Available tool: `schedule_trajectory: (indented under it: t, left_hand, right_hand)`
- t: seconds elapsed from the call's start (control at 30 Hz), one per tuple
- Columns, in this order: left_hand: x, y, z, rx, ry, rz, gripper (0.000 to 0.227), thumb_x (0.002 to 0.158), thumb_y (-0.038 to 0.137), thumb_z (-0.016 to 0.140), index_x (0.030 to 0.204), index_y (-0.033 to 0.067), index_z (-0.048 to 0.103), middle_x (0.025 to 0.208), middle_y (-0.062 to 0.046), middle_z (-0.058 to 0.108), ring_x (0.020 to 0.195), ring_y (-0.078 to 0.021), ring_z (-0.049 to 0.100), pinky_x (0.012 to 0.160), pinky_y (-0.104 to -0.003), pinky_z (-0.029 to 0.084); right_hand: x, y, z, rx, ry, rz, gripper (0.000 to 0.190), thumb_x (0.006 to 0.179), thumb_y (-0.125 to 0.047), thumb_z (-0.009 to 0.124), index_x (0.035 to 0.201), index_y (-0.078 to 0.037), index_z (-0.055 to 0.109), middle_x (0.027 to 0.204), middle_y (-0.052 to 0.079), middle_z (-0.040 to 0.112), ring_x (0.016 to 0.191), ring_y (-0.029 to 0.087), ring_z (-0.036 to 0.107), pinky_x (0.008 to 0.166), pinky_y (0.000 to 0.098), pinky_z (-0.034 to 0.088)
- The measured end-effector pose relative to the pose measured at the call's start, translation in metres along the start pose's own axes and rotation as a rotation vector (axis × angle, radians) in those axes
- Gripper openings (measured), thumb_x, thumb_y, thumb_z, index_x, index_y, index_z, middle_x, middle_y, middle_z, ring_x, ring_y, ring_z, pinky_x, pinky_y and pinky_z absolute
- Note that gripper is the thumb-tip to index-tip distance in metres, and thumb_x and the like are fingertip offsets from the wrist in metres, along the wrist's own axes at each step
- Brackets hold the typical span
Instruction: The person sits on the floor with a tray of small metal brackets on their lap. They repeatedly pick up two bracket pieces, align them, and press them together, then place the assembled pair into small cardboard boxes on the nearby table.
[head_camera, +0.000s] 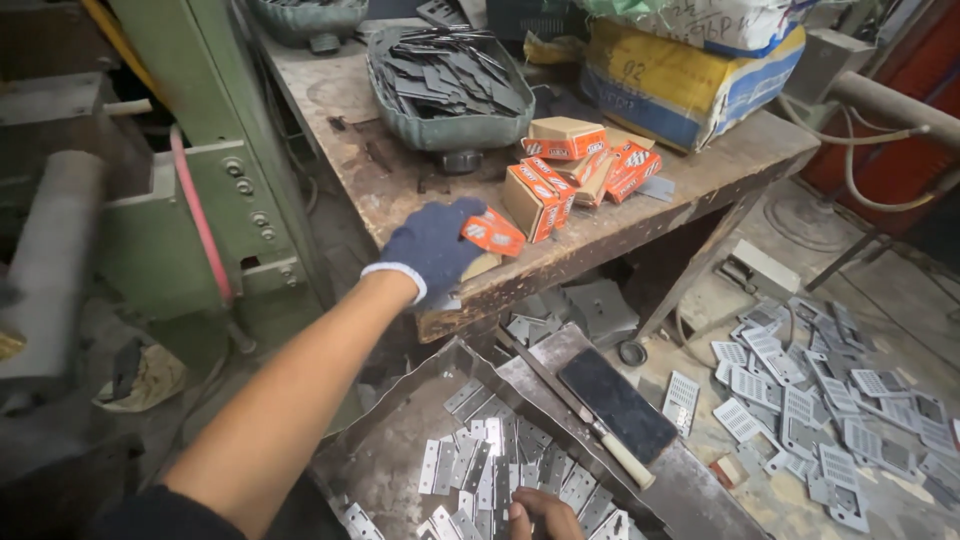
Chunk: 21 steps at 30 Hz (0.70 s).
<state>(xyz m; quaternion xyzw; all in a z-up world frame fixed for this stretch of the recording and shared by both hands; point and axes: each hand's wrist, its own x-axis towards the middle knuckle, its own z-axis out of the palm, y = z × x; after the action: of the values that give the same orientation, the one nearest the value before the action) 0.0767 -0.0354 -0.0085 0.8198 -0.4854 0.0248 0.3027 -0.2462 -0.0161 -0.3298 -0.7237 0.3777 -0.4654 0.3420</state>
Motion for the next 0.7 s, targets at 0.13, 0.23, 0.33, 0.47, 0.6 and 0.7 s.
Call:
schedule_trajectory:
  t: [0.13, 0.23, 0.33, 0.47, 0.6, 0.7]
  left_hand:
    - [0.016, -0.018, 0.000, -0.056, 0.018, -0.024, 0.041, 0.086, 0.034, 0.068, 0.125, 0.0210, 0.067, 0.123, -0.016, 0.069, 0.115, -0.0385, 0.063, 0.098, -0.048, 0.050]
    - [0.026, -0.019, 0.000, -0.096, 0.066, -0.095, 0.035, 0.088, 0.026, 0.062, 0.121, 0.0207, 0.070, 0.121, -0.017, 0.070, 0.114, -0.0383, 0.065, 0.098, -0.047, 0.050]
    - [0.039, -0.023, -0.002, -0.101, 0.077, -0.203, 0.033, 0.092, 0.031, 0.059, 0.122, 0.0196, 0.069, 0.121, -0.018, 0.069, 0.114, -0.0399, 0.063, 0.098, -0.048, 0.049]
    - [0.054, -0.032, -0.010, -0.185, 0.175, -0.372, 0.041, 0.092, 0.039, 0.059, 0.119, 0.0102, 0.071, 0.121, -0.023, 0.068, 0.113, -0.0413, 0.063, 0.098, -0.048, 0.049]
    - [0.044, -0.017, -0.024, -0.332, 0.338, -0.543, 0.051, 0.091, 0.044, 0.059, 0.112, -0.0007, 0.073, 0.113, -0.027, 0.072, 0.105, -0.0394, 0.069, 0.094, -0.047, 0.053]
    - [0.020, 0.014, -0.019, -0.330, 0.212, -0.473, 0.051, 0.099, 0.044, 0.059, 0.105, -0.0023, 0.079, 0.096, -0.023, 0.079, 0.087, -0.0358, 0.076, 0.085, -0.046, 0.057]
  right_hand:
    - [0.001, 0.012, 0.007, 0.028, 0.008, -0.047, 0.008, 0.073, -0.014, 0.081, 0.079, -0.009, 0.079, 0.083, 0.008, 0.080, 0.081, 0.021, 0.079, 0.075, 0.0332, 0.061]
    - [0.001, 0.006, 0.003, 0.023, 0.030, -0.149, 0.006, 0.075, -0.014, 0.081, 0.080, -0.011, 0.078, 0.083, 0.006, 0.078, 0.081, 0.019, 0.078, 0.079, 0.0322, 0.061]
    - [0.002, -0.006, -0.003, -0.038, -0.008, -0.022, 0.009, 0.072, -0.013, 0.083, 0.080, -0.010, 0.079, 0.082, 0.006, 0.079, 0.079, 0.019, 0.079, 0.072, 0.0319, 0.061]
    - [0.001, 0.000, -0.001, -0.025, -0.097, 0.195, 0.013, 0.071, -0.016, 0.086, 0.082, -0.012, 0.081, 0.083, 0.005, 0.081, 0.065, 0.018, 0.077, 0.054, 0.0332, 0.059]
    - [-0.003, 0.015, 0.003, -0.021, 0.023, -0.137, 0.009, 0.076, -0.018, 0.082, 0.083, -0.013, 0.079, 0.083, 0.004, 0.077, 0.075, 0.013, 0.075, 0.065, 0.0263, 0.059]
    - [0.000, 0.013, -0.002, 0.025, -0.112, 0.134, 0.020, 0.079, -0.020, 0.084, 0.096, -0.009, 0.082, 0.088, 0.008, 0.078, 0.062, 0.019, 0.072, 0.058, 0.0287, 0.056]
